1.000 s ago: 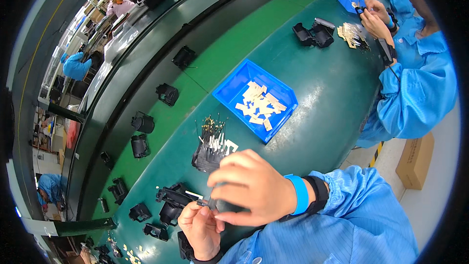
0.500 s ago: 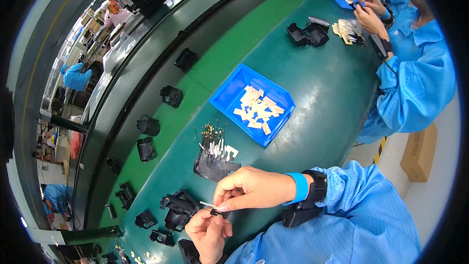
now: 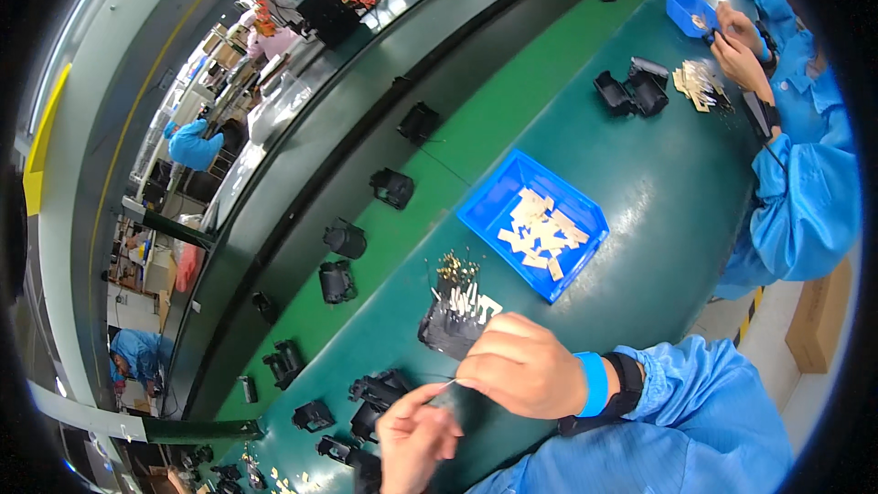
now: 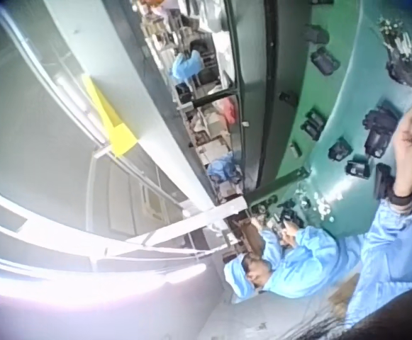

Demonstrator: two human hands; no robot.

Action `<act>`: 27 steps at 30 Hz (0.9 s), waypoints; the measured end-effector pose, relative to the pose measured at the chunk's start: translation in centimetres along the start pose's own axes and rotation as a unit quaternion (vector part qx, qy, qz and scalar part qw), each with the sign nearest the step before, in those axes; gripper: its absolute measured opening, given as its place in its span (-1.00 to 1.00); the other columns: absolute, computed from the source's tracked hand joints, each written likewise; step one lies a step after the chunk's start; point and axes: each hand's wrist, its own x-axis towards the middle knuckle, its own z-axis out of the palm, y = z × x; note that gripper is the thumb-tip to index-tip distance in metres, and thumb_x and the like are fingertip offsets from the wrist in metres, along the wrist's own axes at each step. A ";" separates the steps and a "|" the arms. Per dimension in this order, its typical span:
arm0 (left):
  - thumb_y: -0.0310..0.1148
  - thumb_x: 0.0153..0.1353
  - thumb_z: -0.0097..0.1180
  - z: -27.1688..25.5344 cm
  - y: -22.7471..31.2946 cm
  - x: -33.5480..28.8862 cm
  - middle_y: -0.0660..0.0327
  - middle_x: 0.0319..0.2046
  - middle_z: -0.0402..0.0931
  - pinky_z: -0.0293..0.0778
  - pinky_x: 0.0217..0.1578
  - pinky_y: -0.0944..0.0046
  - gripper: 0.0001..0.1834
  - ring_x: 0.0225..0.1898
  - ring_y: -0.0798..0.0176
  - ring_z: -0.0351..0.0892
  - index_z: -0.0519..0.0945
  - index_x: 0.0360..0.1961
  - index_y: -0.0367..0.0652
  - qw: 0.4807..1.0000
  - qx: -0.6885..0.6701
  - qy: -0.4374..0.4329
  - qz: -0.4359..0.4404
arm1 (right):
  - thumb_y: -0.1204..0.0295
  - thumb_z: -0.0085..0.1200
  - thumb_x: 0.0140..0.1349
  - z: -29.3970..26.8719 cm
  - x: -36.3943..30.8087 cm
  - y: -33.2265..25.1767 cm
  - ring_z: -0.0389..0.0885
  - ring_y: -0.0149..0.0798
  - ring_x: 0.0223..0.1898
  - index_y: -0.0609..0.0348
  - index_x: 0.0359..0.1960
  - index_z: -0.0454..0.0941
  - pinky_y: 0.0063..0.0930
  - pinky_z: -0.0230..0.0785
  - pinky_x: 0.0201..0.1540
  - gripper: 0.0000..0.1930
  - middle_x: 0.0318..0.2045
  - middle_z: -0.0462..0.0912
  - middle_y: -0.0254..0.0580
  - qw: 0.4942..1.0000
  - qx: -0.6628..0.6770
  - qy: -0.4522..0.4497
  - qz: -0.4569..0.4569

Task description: Assembling electronic components on a production line.

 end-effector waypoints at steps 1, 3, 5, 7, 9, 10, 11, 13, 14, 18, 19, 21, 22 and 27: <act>-0.53 0.16 0.06 -0.6 1.4 0.0 0.21 -0.54 0.55 0.29 -0.67 0.53 -0.70 -0.68 0.49 0.39 0.46 -0.04 -0.28 0.998 0.028 0.027 0.039 | 0.55 0.15 -0.04 -0.2 0.1 0.3 0.42 -0.23 -0.48 0.18 -0.43 0.51 -0.40 0.24 -0.44 -0.89 -0.51 0.48 -0.28 1.000 -0.001 0.004 -0.007; -0.50 0.10 0.13 -3.2 4.9 0.0 0.20 -0.54 0.56 0.35 -0.67 0.52 -0.74 -0.67 0.48 0.42 0.52 -0.15 -0.29 0.976 0.122 0.121 0.133 | 0.55 0.17 -0.04 -0.5 0.0 0.8 0.43 -0.24 -0.48 0.19 -0.44 0.53 -0.40 0.25 -0.43 -0.90 -0.51 0.51 -0.27 0.999 0.024 0.028 0.024; -0.46 0.11 0.07 -5.2 8.9 1.1 0.24 -0.65 0.48 0.24 -0.76 0.52 -0.84 -0.74 0.48 0.37 0.53 -0.28 -0.30 0.896 0.259 0.233 0.275 | 0.55 0.18 -0.03 -0.2 -0.3 1.4 0.43 -0.24 -0.48 0.19 -0.44 0.54 -0.39 0.26 -0.42 -0.91 -0.52 0.52 -0.28 0.999 0.037 0.024 0.029; -0.47 0.06 0.12 -7.9 11.8 3.3 0.29 -0.64 0.47 0.30 -0.64 0.54 -0.84 -0.66 0.49 0.42 0.55 -0.34 -0.33 0.839 0.345 0.297 0.297 | 0.56 0.17 -0.01 0.2 -0.6 1.6 0.44 -0.23 -0.48 0.19 -0.45 0.54 -0.39 0.26 -0.42 -0.92 -0.50 0.53 -0.28 0.998 0.046 0.008 0.029; -0.55 -0.03 0.18 -10.4 12.9 6.9 0.16 -0.52 0.54 0.44 -0.45 0.37 -0.76 -0.49 0.34 0.52 0.53 -0.27 -0.34 0.776 0.499 0.262 0.282 | 0.57 0.19 -0.03 0.3 -1.4 1.9 0.45 -0.24 -0.49 0.18 -0.46 0.56 -0.42 0.28 -0.44 -0.92 -0.50 0.56 -0.28 0.999 0.037 0.023 0.023; -0.55 -0.10 0.21 -10.5 12.5 8.4 0.09 -0.46 0.53 0.45 -0.35 0.29 -0.71 -0.41 0.23 0.53 0.53 -0.26 -0.32 0.743 0.560 0.219 0.292 | 0.55 0.17 0.00 0.3 -1.5 2.1 0.44 -0.23 -0.48 0.19 -0.45 0.55 -0.40 0.27 -0.42 -0.93 -0.49 0.54 -0.28 0.999 0.043 0.020 0.026; -0.55 -0.16 0.24 -10.3 12.5 10.2 0.03 -0.39 0.52 0.45 -0.25 0.20 -0.65 -0.34 0.13 0.54 0.53 -0.25 -0.30 0.703 0.618 0.173 0.308 | 0.54 0.15 0.02 0.3 -1.5 2.5 0.44 -0.22 -0.47 0.19 -0.43 0.54 -0.38 0.26 -0.40 -0.93 -0.49 0.53 -0.29 0.998 0.044 0.021 0.026; -0.51 -0.24 0.27 -10.7 11.6 13.5 -0.02 -0.10 0.41 0.35 -0.03 0.08 -0.58 -0.02 -0.07 0.36 0.52 -0.23 -0.20 0.645 0.700 0.064 0.301 | 0.53 0.13 0.04 0.4 -2.0 3.4 0.44 -0.21 -0.46 0.18 -0.43 0.52 -0.37 0.26 -0.40 -0.93 -0.48 0.52 -0.28 0.999 0.021 0.028 0.008; -0.51 -0.25 0.26 -10.6 11.0 14.5 -0.02 -0.07 0.39 0.35 -0.03 0.09 -0.58 0.00 -0.07 0.34 0.53 -0.23 -0.18 0.628 0.719 0.051 0.293 | 0.52 0.12 0.05 0.5 -1.9 3.6 0.44 -0.21 -0.46 0.18 -0.43 0.51 -0.37 0.26 -0.40 -0.94 -0.48 0.52 -0.28 0.999 0.020 0.041 0.005; -0.48 -0.26 0.19 -12.4 8.5 17.8 0.06 -0.10 0.42 0.37 -0.04 0.09 -0.63 -0.05 -0.05 0.35 0.55 -0.29 -0.11 0.606 0.765 0.014 0.215 | 0.47 0.06 0.13 1.5 -2.3 3.7 0.46 -0.22 -0.39 0.15 -0.45 0.49 -0.39 0.28 -0.37 -0.94 -0.48 0.48 -0.25 0.998 0.006 0.053 -0.014; -0.47 -0.29 0.18 -12.9 8.1 18.3 0.06 -0.11 0.43 0.39 -0.10 0.09 -0.67 -0.07 -0.07 0.36 0.55 -0.35 -0.12 0.572 0.789 0.003 0.225 | 0.45 0.04 0.16 1.5 -2.5 3.8 0.46 -0.21 -0.38 0.16 -0.45 0.49 -0.40 0.29 -0.35 -0.92 -0.48 0.47 -0.24 0.998 0.005 0.054 -0.011; -0.48 -0.08 0.10 -13.0 7.7 18.9 0.00 -0.37 0.55 0.47 -0.38 0.12 -0.82 -0.40 -0.01 0.54 0.57 -0.37 -0.25 0.502 0.795 -0.021 0.338 | 0.46 0.03 0.17 1.6 -2.6 4.2 0.45 -0.21 -0.38 0.17 -0.44 0.48 -0.39 0.28 -0.35 -0.93 -0.47 0.47 -0.24 0.998 0.026 0.051 -0.007; -0.44 -0.18 0.11 -14.7 6.5 20.1 -0.01 -0.43 0.51 0.39 -0.36 -0.02 -0.83 -0.40 -0.12 0.47 0.54 -0.46 -0.19 0.518 0.764 0.015 0.385 | 0.46 0.02 0.17 1.6 -2.7 4.0 0.44 -0.20 -0.39 0.17 -0.43 0.47 -0.38 0.27 -0.34 -0.93 -0.47 0.46 -0.24 0.998 0.035 0.055 0.001; -0.42 -0.02 0.06 -12.3 8.9 18.1 -0.05 -0.34 0.54 0.41 -0.21 0.07 -0.82 -0.25 -0.10 0.50 0.56 -0.37 -0.26 0.563 0.786 0.047 0.252 | 0.48 0.00 0.19 1.6 -2.7 3.6 0.40 -0.19 -0.40 0.20 -0.39 0.44 -0.36 0.23 -0.33 -0.93 -0.46 0.45 -0.24 0.995 0.068 0.067 0.013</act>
